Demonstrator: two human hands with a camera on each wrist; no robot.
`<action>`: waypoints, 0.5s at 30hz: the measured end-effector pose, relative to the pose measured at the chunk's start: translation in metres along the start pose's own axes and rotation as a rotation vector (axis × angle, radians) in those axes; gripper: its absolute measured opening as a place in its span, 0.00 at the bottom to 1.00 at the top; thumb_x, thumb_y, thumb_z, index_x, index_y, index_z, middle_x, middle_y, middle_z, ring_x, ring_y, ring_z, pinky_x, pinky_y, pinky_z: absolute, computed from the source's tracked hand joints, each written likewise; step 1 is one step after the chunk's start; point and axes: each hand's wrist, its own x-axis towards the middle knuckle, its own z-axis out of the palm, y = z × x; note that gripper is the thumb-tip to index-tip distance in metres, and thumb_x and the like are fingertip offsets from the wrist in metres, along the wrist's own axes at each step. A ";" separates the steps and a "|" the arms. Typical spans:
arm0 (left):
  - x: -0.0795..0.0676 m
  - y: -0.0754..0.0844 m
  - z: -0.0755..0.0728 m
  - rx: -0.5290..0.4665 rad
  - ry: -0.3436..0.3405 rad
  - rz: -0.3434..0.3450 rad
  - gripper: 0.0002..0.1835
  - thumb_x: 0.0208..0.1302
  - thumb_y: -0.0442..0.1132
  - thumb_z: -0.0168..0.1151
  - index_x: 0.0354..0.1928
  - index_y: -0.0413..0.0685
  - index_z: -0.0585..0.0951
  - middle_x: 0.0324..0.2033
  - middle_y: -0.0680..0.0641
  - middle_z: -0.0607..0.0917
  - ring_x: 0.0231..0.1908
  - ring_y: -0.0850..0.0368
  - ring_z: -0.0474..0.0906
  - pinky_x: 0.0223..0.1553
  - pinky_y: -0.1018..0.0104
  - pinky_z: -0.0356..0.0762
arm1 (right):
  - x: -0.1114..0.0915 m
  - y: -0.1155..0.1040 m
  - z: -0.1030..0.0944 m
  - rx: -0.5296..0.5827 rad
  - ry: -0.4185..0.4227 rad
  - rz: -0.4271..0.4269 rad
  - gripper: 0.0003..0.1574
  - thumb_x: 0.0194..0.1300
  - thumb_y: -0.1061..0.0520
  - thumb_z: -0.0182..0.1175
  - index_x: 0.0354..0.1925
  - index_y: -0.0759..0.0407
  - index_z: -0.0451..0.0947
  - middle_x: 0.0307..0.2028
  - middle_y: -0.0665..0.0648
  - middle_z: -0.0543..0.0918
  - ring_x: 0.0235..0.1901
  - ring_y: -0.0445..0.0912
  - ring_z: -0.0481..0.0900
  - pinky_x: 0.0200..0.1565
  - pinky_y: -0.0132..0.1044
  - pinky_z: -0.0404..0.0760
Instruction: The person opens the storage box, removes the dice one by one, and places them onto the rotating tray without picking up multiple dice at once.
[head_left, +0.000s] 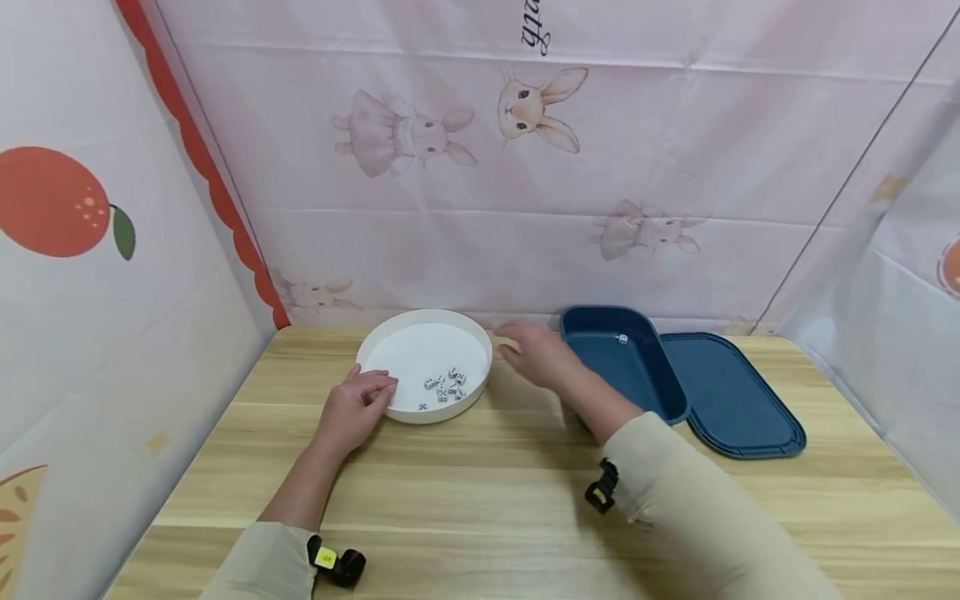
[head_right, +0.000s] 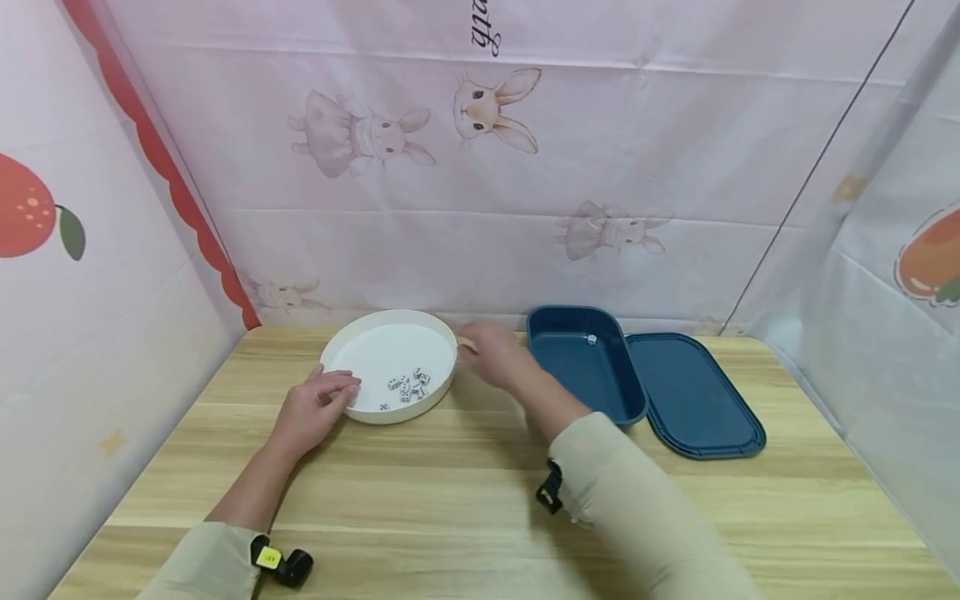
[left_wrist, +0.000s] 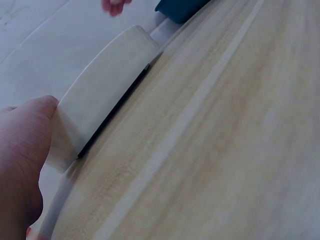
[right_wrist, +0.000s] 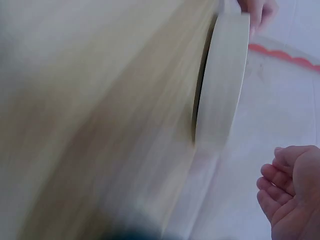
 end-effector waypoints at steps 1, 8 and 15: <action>0.000 0.000 0.000 0.001 0.002 0.002 0.06 0.63 0.34 0.67 0.40 0.42 0.88 0.41 0.44 0.90 0.51 0.47 0.84 0.74 0.46 0.57 | -0.003 0.007 -0.007 -0.011 0.010 0.012 0.20 0.70 0.56 0.59 0.57 0.60 0.80 0.56 0.60 0.82 0.59 0.54 0.79 0.61 0.49 0.78; 0.001 0.003 -0.002 -0.005 0.016 0.027 0.06 0.62 0.33 0.67 0.39 0.41 0.89 0.40 0.43 0.90 0.50 0.46 0.84 0.73 0.43 0.58 | -0.026 0.064 -0.041 -0.014 0.047 0.164 0.21 0.73 0.55 0.56 0.61 0.60 0.77 0.60 0.63 0.79 0.61 0.58 0.75 0.61 0.55 0.76; -0.001 0.003 0.000 -0.018 0.011 0.021 0.06 0.62 0.34 0.67 0.39 0.41 0.89 0.40 0.43 0.90 0.51 0.46 0.84 0.73 0.43 0.58 | -0.041 0.119 -0.049 0.015 -0.034 0.338 0.24 0.73 0.56 0.54 0.63 0.66 0.73 0.62 0.68 0.75 0.63 0.63 0.71 0.63 0.60 0.72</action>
